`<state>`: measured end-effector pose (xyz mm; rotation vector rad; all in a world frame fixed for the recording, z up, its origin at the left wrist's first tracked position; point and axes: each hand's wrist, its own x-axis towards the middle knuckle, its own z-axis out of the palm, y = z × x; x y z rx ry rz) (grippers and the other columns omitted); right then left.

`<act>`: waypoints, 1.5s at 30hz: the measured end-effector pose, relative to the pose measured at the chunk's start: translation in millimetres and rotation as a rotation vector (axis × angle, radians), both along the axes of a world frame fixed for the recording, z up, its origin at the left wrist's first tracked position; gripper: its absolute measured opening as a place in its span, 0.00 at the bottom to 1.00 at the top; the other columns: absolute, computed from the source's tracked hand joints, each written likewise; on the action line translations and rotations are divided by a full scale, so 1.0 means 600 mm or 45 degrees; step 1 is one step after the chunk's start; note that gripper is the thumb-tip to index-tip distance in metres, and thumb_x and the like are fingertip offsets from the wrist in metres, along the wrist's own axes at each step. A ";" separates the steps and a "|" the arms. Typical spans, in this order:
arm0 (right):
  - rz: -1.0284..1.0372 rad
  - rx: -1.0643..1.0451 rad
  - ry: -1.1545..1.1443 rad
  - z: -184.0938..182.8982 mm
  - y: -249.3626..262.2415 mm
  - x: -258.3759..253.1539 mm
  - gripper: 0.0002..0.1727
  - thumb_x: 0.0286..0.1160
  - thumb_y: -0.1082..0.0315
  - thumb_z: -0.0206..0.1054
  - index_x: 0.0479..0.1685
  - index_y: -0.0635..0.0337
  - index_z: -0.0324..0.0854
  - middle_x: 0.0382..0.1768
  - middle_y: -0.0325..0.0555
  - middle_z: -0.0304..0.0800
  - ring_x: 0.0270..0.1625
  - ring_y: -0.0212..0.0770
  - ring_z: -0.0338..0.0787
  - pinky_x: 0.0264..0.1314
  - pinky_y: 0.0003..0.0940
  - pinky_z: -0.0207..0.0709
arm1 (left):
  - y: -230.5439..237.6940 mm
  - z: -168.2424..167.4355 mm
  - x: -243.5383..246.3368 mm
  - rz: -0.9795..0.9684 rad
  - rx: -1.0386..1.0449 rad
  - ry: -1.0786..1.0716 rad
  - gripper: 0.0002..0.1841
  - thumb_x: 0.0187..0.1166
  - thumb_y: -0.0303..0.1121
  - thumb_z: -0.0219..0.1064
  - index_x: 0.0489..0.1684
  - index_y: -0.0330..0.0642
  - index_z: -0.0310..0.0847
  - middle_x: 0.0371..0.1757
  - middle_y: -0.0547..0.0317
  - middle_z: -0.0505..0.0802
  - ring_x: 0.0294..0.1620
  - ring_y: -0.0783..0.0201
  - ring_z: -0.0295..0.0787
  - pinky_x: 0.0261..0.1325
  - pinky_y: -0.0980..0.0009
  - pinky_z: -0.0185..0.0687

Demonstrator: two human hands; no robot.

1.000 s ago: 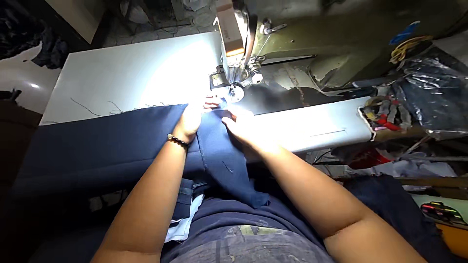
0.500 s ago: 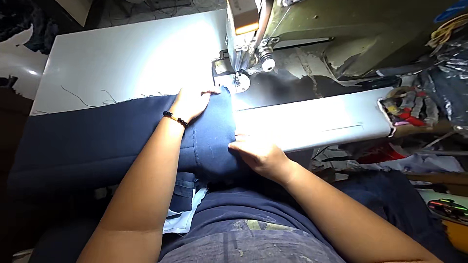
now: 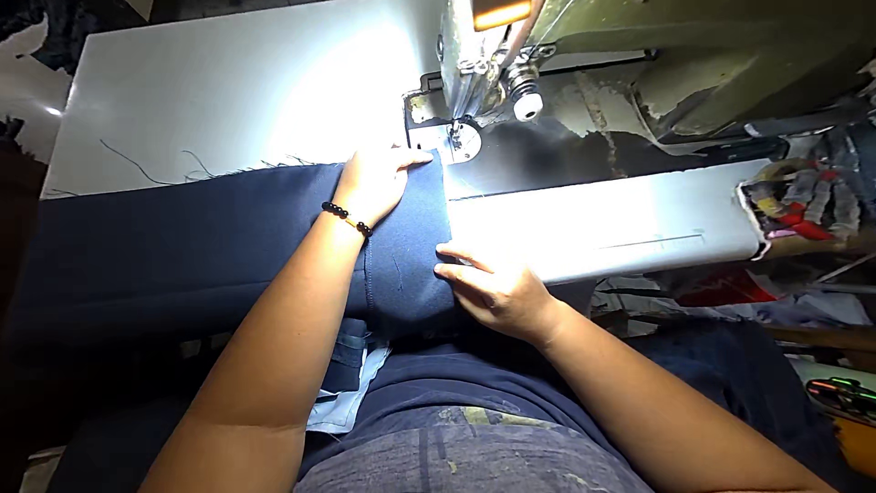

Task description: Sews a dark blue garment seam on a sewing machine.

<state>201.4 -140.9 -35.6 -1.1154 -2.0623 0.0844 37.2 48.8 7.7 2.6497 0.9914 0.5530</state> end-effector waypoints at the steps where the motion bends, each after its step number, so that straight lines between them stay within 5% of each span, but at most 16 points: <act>1: 0.003 -0.005 0.006 0.000 0.000 0.001 0.12 0.75 0.70 0.65 0.44 0.59 0.96 0.58 0.54 0.94 0.65 0.44 0.92 0.68 0.34 0.83 | 0.000 0.000 0.000 -0.002 0.005 -0.002 0.22 0.80 0.22 0.55 0.60 0.54 0.94 0.56 0.45 0.92 0.61 0.47 0.88 0.64 0.48 0.79; 12: 0.000 -0.030 0.042 0.004 0.005 0.001 0.12 0.73 0.70 0.64 0.39 0.61 0.95 0.54 0.52 0.96 0.64 0.43 0.92 0.68 0.34 0.83 | -0.005 0.000 0.008 0.052 0.043 0.058 0.21 0.81 0.25 0.56 0.60 0.57 0.94 0.57 0.47 0.92 0.63 0.46 0.87 0.64 0.45 0.78; 16: -0.033 -0.066 0.026 0.008 0.003 -0.003 0.13 0.74 0.68 0.63 0.39 0.60 0.95 0.54 0.50 0.96 0.72 0.50 0.88 0.76 0.40 0.79 | -0.048 0.022 0.019 0.147 0.096 0.322 0.23 0.84 0.43 0.51 0.71 0.60 0.86 0.80 0.54 0.81 0.85 0.45 0.70 0.80 0.26 0.47; 18: -0.035 -0.117 -0.007 0.015 0.001 -0.003 0.13 0.74 0.67 0.62 0.40 0.58 0.95 0.55 0.49 0.96 0.71 0.47 0.88 0.75 0.39 0.79 | -0.078 0.017 0.022 0.157 0.016 0.464 0.31 0.87 0.50 0.43 0.88 0.52 0.68 0.93 0.59 0.65 0.95 0.48 0.52 0.85 0.22 0.30; 20: -0.026 -0.155 -0.040 0.025 -0.006 0.000 0.14 0.75 0.67 0.62 0.40 0.57 0.95 0.55 0.48 0.96 0.70 0.46 0.89 0.74 0.39 0.80 | -0.102 0.002 0.021 0.170 -0.051 0.453 0.33 0.90 0.49 0.40 0.95 0.48 0.54 0.96 0.61 0.58 0.98 0.52 0.44 0.90 0.27 0.22; 27: -0.111 -0.212 -0.026 0.026 -0.034 0.034 0.15 0.75 0.66 0.60 0.39 0.57 0.95 0.55 0.48 0.96 0.70 0.45 0.89 0.71 0.40 0.81 | -0.115 -0.002 0.065 0.117 -0.151 0.420 0.34 0.90 0.50 0.40 0.96 0.47 0.51 0.97 0.59 0.56 0.99 0.53 0.37 0.91 0.30 0.20; 45: -0.174 -0.240 -0.013 0.027 -0.014 0.045 0.15 0.77 0.68 0.60 0.47 0.57 0.95 0.61 0.49 0.93 0.73 0.47 0.87 0.75 0.43 0.78 | -0.084 -0.001 0.083 0.160 -0.135 0.396 0.33 0.91 0.46 0.38 0.95 0.44 0.53 0.96 0.54 0.57 0.98 0.53 0.43 0.90 0.29 0.22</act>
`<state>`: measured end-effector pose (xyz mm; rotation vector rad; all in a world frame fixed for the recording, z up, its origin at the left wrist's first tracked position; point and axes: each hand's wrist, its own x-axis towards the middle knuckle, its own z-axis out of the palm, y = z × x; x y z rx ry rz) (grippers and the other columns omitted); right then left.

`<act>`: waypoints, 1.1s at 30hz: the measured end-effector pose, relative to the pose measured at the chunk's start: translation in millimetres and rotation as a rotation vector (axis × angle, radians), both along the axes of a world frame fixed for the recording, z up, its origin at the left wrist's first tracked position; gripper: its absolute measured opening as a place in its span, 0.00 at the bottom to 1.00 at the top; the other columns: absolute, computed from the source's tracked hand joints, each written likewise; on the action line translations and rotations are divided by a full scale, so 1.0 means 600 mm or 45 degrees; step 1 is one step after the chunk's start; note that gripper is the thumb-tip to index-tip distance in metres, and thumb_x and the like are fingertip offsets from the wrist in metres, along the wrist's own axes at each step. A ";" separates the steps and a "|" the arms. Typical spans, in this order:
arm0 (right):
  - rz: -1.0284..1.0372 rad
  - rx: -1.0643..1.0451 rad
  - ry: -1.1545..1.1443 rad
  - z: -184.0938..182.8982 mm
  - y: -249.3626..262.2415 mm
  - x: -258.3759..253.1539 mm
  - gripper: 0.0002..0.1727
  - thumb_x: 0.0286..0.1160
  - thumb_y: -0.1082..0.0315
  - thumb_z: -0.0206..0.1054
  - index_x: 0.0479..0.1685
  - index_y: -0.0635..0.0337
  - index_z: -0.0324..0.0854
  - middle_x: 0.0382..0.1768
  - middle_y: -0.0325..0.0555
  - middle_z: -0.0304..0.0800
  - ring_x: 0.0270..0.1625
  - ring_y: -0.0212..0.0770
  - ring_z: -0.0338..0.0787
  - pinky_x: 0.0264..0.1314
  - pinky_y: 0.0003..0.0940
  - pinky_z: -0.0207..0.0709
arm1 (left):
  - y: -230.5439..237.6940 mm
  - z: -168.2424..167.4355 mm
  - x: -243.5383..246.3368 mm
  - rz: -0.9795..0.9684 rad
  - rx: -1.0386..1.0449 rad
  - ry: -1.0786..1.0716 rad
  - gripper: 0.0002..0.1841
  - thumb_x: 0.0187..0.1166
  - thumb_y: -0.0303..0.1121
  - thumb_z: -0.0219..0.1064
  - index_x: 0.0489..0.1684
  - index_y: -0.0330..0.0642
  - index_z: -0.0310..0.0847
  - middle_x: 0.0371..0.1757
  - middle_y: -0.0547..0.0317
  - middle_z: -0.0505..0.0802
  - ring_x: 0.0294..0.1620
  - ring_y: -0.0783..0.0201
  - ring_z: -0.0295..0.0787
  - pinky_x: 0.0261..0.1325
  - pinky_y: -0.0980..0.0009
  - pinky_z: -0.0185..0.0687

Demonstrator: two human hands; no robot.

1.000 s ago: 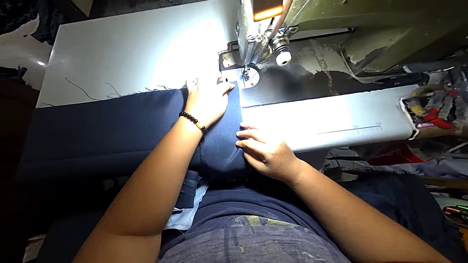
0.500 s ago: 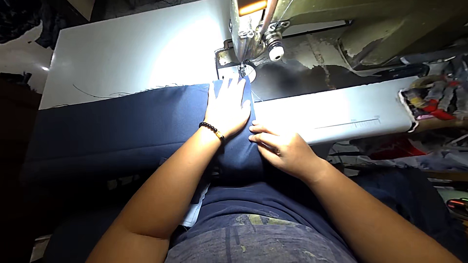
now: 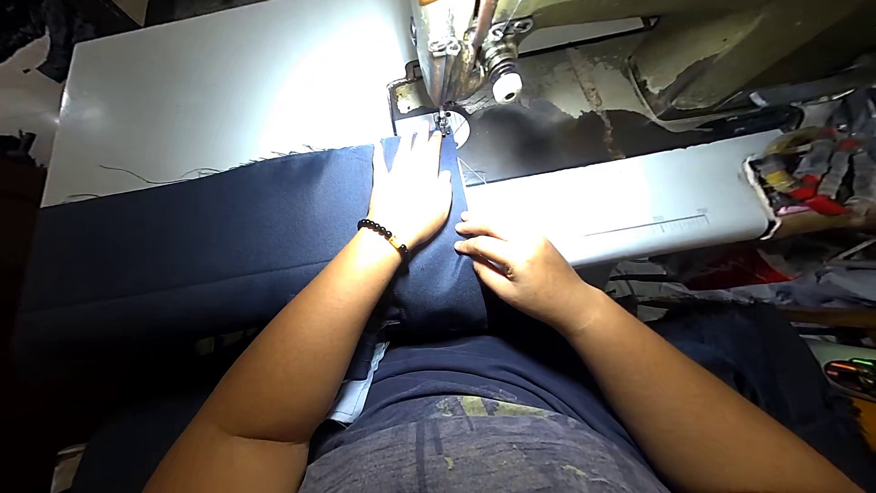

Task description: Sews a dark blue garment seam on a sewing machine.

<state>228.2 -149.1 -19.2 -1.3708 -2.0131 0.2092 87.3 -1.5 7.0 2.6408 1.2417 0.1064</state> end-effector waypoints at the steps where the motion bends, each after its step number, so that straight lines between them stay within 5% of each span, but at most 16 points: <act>1: 0.003 -0.006 0.002 0.001 0.001 0.000 0.15 0.77 0.68 0.60 0.47 0.57 0.95 0.61 0.49 0.93 0.73 0.47 0.86 0.75 0.43 0.77 | 0.000 0.001 0.001 0.001 -0.003 0.003 0.33 0.90 0.45 0.38 0.95 0.44 0.53 0.96 0.54 0.57 0.98 0.53 0.43 0.90 0.28 0.21; 14: 0.032 -0.045 -0.025 0.015 0.027 0.012 0.14 0.77 0.69 0.61 0.45 0.59 0.95 0.61 0.51 0.94 0.72 0.48 0.88 0.75 0.41 0.78 | 0.016 0.006 0.009 0.009 -0.015 0.056 0.33 0.91 0.44 0.37 0.96 0.43 0.49 0.98 0.54 0.52 0.98 0.53 0.39 0.89 0.27 0.21; 18: 0.024 -0.027 -0.016 0.012 0.075 0.026 0.16 0.77 0.71 0.58 0.48 0.62 0.94 0.62 0.54 0.93 0.72 0.54 0.87 0.74 0.49 0.78 | 0.062 0.008 0.024 0.010 0.012 0.061 0.33 0.91 0.44 0.35 0.95 0.40 0.51 0.97 0.52 0.54 0.99 0.53 0.37 0.88 0.25 0.22; 25: -0.079 -0.165 -0.058 0.020 0.096 0.022 0.20 0.82 0.69 0.54 0.60 0.60 0.91 0.71 0.51 0.88 0.79 0.53 0.81 0.74 0.59 0.71 | 0.107 0.013 0.038 0.020 0.040 0.076 0.32 0.91 0.43 0.34 0.94 0.44 0.54 0.97 0.58 0.56 0.99 0.56 0.36 0.89 0.27 0.21; 29: -0.106 -0.236 -0.202 0.030 0.046 0.008 0.26 0.80 0.69 0.53 0.75 0.58 0.82 0.82 0.50 0.78 0.86 0.51 0.74 0.84 0.54 0.68 | 0.053 0.046 0.029 0.097 0.011 0.272 0.33 0.95 0.46 0.37 0.96 0.36 0.45 0.98 0.49 0.50 0.99 0.48 0.35 0.89 0.26 0.26; 33: -0.110 0.055 -0.082 -0.009 0.015 -0.004 0.20 0.79 0.70 0.57 0.60 0.57 0.92 0.70 0.47 0.90 0.76 0.51 0.85 0.76 0.53 0.76 | -0.022 0.058 -0.006 0.042 0.045 0.184 0.33 0.90 0.40 0.50 0.94 0.38 0.53 0.96 0.51 0.56 0.98 0.48 0.41 0.87 0.24 0.29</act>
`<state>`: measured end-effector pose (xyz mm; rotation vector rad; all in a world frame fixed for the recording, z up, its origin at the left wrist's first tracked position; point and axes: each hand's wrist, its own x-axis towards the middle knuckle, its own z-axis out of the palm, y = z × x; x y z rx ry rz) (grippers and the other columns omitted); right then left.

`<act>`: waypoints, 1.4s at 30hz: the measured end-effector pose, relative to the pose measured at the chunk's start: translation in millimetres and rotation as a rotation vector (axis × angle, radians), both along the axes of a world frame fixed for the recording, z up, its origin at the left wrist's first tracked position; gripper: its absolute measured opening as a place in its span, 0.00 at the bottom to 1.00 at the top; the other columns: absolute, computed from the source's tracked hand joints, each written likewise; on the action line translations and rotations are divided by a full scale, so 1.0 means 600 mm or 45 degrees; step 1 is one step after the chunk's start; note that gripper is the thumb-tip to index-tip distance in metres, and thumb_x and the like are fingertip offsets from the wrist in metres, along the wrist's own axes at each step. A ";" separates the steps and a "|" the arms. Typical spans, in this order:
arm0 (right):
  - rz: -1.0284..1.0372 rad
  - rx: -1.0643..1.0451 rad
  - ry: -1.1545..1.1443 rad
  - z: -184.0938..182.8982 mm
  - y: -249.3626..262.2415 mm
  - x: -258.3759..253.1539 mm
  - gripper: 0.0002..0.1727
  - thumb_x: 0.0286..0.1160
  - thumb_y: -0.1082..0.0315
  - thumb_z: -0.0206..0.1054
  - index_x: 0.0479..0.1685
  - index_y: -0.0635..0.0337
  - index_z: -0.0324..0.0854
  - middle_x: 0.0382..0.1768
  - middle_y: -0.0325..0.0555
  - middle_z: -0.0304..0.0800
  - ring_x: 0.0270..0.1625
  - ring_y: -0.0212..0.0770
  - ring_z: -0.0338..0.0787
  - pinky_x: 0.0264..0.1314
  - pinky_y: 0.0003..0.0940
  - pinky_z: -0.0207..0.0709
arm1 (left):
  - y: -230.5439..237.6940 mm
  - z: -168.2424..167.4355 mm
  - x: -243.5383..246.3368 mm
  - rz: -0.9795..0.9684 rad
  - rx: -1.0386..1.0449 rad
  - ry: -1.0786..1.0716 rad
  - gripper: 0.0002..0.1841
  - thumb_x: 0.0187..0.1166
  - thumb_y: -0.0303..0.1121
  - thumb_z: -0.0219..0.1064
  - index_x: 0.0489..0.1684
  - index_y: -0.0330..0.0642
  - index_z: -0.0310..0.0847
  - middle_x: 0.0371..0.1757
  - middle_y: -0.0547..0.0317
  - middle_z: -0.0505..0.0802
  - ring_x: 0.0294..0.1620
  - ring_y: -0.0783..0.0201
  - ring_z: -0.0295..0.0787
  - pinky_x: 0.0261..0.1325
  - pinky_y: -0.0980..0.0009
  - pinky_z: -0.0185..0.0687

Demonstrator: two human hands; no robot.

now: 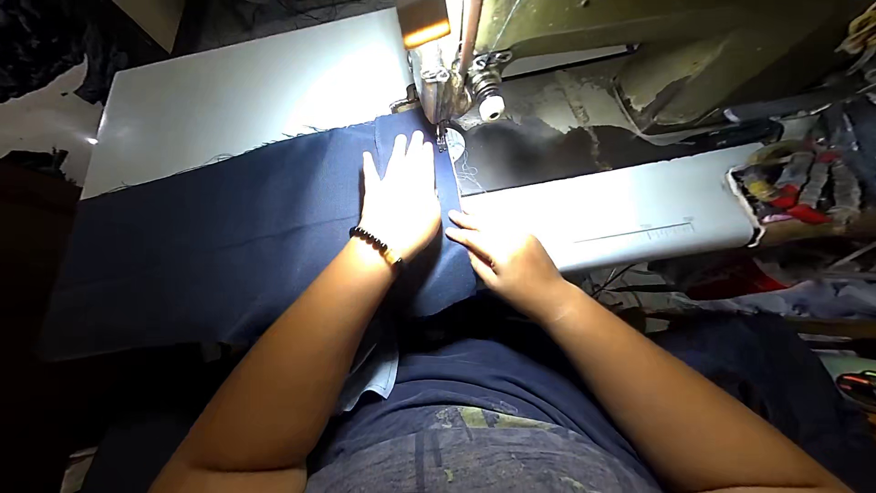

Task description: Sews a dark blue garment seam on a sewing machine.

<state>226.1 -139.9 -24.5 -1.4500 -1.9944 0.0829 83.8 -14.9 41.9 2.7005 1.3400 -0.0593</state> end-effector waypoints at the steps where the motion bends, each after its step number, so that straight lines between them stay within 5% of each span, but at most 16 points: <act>1: 0.008 0.054 -0.002 -0.006 -0.001 0.000 0.19 0.81 0.69 0.57 0.59 0.56 0.93 0.69 0.47 0.91 0.75 0.51 0.86 0.75 0.52 0.76 | -0.004 -0.008 -0.008 -0.017 0.029 -0.084 0.31 0.90 0.40 0.49 0.93 0.40 0.57 0.96 0.53 0.59 0.98 0.50 0.44 0.88 0.25 0.29; 6: 0.020 0.094 -0.047 -0.009 0.003 0.000 0.18 0.81 0.68 0.57 0.58 0.56 0.93 0.67 0.47 0.92 0.74 0.50 0.86 0.74 0.51 0.77 | 0.026 -0.056 -0.031 -0.227 0.108 -0.350 0.30 0.89 0.50 0.47 0.84 0.44 0.72 0.91 0.54 0.70 0.94 0.51 0.56 0.89 0.29 0.36; 21: 0.014 -0.110 -0.014 0.021 0.080 0.034 0.18 0.84 0.66 0.56 0.56 0.54 0.94 0.68 0.44 0.91 0.73 0.52 0.85 0.71 0.57 0.72 | 0.098 -0.057 -0.002 -0.181 0.037 -0.285 0.30 0.87 0.51 0.46 0.83 0.46 0.71 0.89 0.53 0.71 0.94 0.50 0.55 0.88 0.29 0.37; 28: -0.029 -0.287 -0.108 0.046 0.099 0.031 0.22 0.86 0.66 0.52 0.68 0.51 0.89 0.76 0.42 0.85 0.79 0.53 0.80 0.76 0.59 0.67 | 0.137 -0.038 0.014 -0.155 0.018 -0.139 0.30 0.89 0.50 0.46 0.85 0.47 0.68 0.91 0.54 0.69 0.95 0.49 0.51 0.88 0.28 0.37; 30: -0.035 -0.410 -0.219 0.056 0.072 0.021 0.26 0.84 0.69 0.51 0.78 0.50 0.81 0.83 0.42 0.77 0.86 0.55 0.72 0.83 0.62 0.62 | 0.106 -0.009 0.015 -0.104 -0.011 0.085 0.30 0.93 0.49 0.43 0.92 0.49 0.60 0.95 0.55 0.62 0.97 0.46 0.47 0.87 0.25 0.39; 32: -0.055 -0.381 -0.247 0.044 0.038 0.010 0.29 0.79 0.71 0.54 0.81 0.51 0.78 0.85 0.42 0.75 0.88 0.52 0.68 0.86 0.62 0.59 | 0.020 0.034 -0.005 -0.103 -0.059 0.289 0.32 0.92 0.43 0.48 0.93 0.38 0.54 0.95 0.44 0.59 0.96 0.39 0.47 0.87 0.27 0.42; 34: -0.077 -0.176 -0.190 0.010 0.015 0.005 0.26 0.79 0.69 0.55 0.77 0.52 0.82 0.81 0.42 0.79 0.85 0.50 0.74 0.83 0.58 0.65 | -0.102 0.057 -0.051 -0.260 0.020 0.194 0.30 0.88 0.41 0.55 0.84 0.29 0.68 0.86 0.33 0.72 0.89 0.36 0.64 0.83 0.30 0.58; 37: -0.081 0.022 -0.097 -0.007 0.010 0.001 0.20 0.79 0.69 0.58 0.64 0.56 0.90 0.72 0.44 0.88 0.78 0.49 0.83 0.77 0.51 0.74 | -0.203 0.049 -0.084 -0.377 0.130 -0.135 0.23 0.88 0.40 0.51 0.70 0.38 0.85 0.72 0.45 0.89 0.73 0.48 0.87 0.70 0.45 0.82; 39: -0.058 0.046 -0.080 -0.004 0.009 -0.001 0.18 0.78 0.71 0.59 0.58 0.61 0.91 0.69 0.47 0.90 0.73 0.50 0.88 0.74 0.48 0.78 | -0.189 0.023 -0.070 -0.288 0.127 -0.376 0.22 0.87 0.37 0.50 0.71 0.46 0.86 0.76 0.53 0.87 0.80 0.51 0.80 0.77 0.36 0.72; 42: -0.008 0.103 -0.095 -0.004 0.009 0.001 0.16 0.78 0.71 0.61 0.56 0.62 0.92 0.66 0.50 0.92 0.69 0.50 0.90 0.71 0.45 0.81 | -0.103 -0.034 -0.056 -0.216 0.234 -0.432 0.24 0.86 0.40 0.50 0.79 0.50 0.79 0.88 0.53 0.74 0.93 0.46 0.59 0.84 0.19 0.34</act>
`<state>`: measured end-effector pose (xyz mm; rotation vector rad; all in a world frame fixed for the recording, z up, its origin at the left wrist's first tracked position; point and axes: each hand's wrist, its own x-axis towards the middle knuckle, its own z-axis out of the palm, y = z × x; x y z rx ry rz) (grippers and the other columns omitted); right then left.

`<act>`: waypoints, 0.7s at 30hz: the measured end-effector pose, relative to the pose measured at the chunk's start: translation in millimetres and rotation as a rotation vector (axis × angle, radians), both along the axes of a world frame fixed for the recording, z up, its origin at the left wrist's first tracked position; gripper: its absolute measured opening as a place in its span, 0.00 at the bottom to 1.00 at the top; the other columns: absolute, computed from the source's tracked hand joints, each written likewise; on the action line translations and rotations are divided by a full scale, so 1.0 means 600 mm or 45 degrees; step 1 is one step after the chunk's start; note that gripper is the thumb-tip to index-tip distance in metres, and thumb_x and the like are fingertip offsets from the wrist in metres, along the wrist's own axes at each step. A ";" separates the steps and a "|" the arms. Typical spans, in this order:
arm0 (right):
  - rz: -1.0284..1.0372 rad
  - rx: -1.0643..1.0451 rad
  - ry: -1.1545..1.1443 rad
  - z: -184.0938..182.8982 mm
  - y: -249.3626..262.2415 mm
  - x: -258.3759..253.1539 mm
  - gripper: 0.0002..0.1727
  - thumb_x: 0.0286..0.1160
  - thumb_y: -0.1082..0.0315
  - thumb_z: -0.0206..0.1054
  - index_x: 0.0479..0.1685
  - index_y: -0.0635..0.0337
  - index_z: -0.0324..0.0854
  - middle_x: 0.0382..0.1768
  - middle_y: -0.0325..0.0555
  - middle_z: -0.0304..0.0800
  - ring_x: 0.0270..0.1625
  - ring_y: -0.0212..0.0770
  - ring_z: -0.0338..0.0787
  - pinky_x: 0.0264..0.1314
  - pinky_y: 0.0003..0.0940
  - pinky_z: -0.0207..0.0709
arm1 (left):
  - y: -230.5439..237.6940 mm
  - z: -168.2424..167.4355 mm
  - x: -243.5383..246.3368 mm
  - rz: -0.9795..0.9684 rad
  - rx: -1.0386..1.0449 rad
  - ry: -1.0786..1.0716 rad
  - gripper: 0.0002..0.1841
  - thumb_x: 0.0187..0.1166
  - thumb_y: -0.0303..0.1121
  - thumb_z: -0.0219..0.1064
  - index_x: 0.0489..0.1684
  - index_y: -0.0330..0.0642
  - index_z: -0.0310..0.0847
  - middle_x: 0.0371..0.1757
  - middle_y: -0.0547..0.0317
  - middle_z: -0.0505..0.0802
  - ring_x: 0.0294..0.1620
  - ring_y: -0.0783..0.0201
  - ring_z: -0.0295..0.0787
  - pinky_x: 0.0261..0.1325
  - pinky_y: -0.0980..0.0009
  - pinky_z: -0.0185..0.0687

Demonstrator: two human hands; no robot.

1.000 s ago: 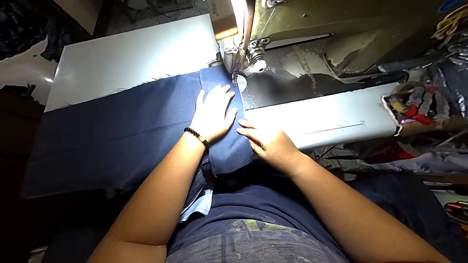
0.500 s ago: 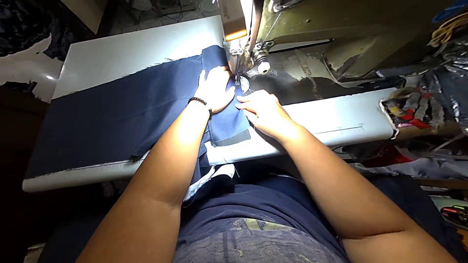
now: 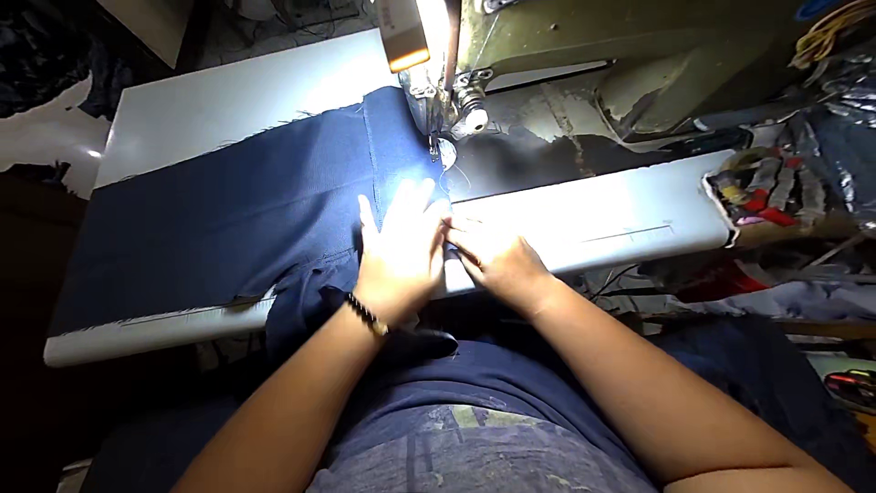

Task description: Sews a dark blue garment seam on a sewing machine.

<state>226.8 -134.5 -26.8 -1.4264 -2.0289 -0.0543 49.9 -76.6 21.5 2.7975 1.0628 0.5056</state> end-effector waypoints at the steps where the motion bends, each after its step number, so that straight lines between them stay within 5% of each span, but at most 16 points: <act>1: 0.007 0.001 0.007 0.000 0.001 0.001 0.17 0.79 0.71 0.61 0.59 0.60 0.92 0.67 0.48 0.92 0.70 0.49 0.90 0.72 0.44 0.81 | 0.025 -0.019 -0.003 -0.006 0.020 0.030 0.26 0.86 0.42 0.50 0.81 0.51 0.77 0.90 0.55 0.71 0.94 0.46 0.55 0.83 0.19 0.28; 6: 0.013 -0.014 0.049 -0.002 0.000 0.001 0.18 0.81 0.69 0.61 0.61 0.52 0.93 0.68 0.44 0.91 0.70 0.46 0.90 0.71 0.43 0.81 | 0.050 -0.050 -0.013 -0.090 -0.040 -0.002 0.24 0.82 0.43 0.50 0.69 0.46 0.84 0.89 0.58 0.73 0.95 0.51 0.53 0.87 0.24 0.28; 21: 0.036 -0.049 0.082 0.005 0.001 0.006 0.17 0.80 0.68 0.62 0.59 0.56 0.93 0.68 0.50 0.91 0.66 0.49 0.92 0.67 0.44 0.83 | 0.064 -0.048 -0.014 -0.189 -0.102 0.013 0.27 0.80 0.44 0.49 0.75 0.45 0.81 0.87 0.59 0.77 0.92 0.56 0.62 0.89 0.30 0.34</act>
